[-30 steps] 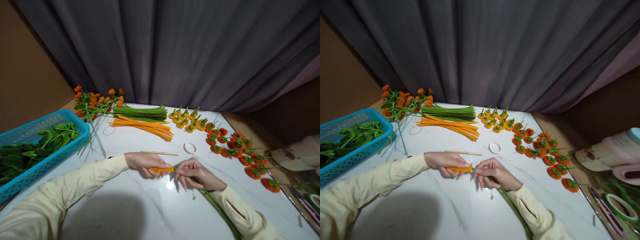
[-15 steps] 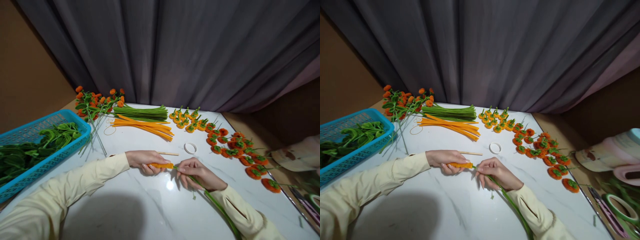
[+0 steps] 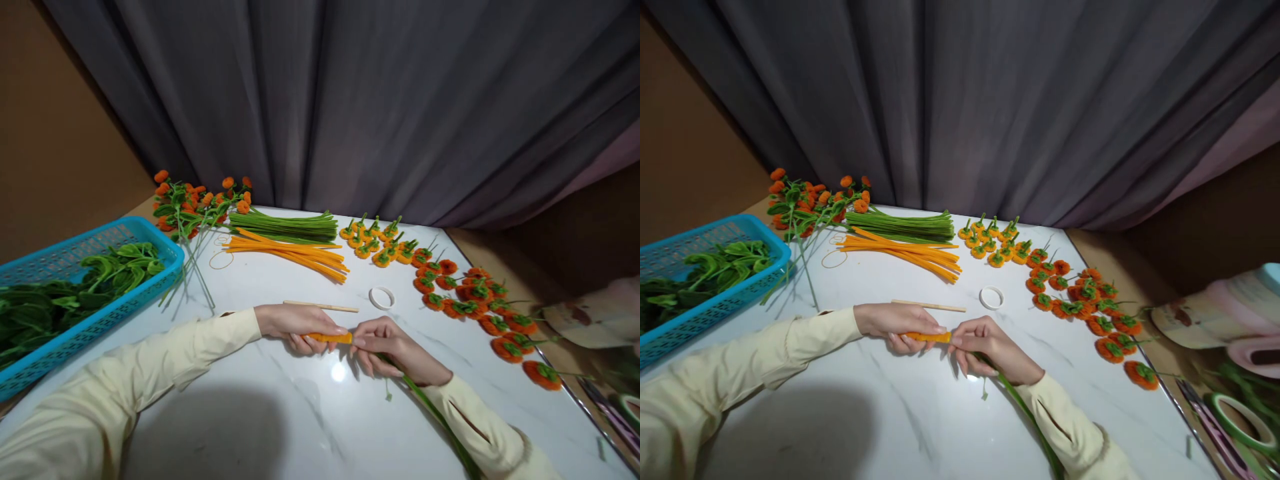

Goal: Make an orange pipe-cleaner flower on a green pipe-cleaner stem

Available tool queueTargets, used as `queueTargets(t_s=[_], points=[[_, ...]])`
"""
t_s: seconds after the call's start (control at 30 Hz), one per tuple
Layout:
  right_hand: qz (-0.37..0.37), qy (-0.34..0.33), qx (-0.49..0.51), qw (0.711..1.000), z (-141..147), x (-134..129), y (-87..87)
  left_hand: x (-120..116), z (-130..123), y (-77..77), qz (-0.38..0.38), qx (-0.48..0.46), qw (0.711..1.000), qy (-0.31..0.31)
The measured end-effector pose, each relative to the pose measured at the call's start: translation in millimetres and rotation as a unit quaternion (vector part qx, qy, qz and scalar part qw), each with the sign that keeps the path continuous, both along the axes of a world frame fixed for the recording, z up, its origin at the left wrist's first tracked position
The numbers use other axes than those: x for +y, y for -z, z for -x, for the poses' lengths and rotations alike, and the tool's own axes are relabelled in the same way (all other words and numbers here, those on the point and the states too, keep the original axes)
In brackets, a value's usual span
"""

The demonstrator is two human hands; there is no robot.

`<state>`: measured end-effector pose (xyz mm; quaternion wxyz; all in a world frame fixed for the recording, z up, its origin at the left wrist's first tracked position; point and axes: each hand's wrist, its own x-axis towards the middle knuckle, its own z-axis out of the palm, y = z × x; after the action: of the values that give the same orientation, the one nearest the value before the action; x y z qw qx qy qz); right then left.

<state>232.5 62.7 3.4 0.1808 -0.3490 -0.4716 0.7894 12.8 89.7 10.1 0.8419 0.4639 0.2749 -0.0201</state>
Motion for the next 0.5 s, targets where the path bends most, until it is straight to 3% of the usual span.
queueTargets(t_s=[0.23,0.5], points=[[-0.002,0.016,0.035,0.999,-5.4,1.3,5.7,4.4,6.2,1.8,0.032,-0.003,0.999,-0.007],[0.007,0.023,0.027,0.999,-0.9,-0.5,2.2,1.5,2.5,2.7,0.012,0.0,1.0,0.009]])
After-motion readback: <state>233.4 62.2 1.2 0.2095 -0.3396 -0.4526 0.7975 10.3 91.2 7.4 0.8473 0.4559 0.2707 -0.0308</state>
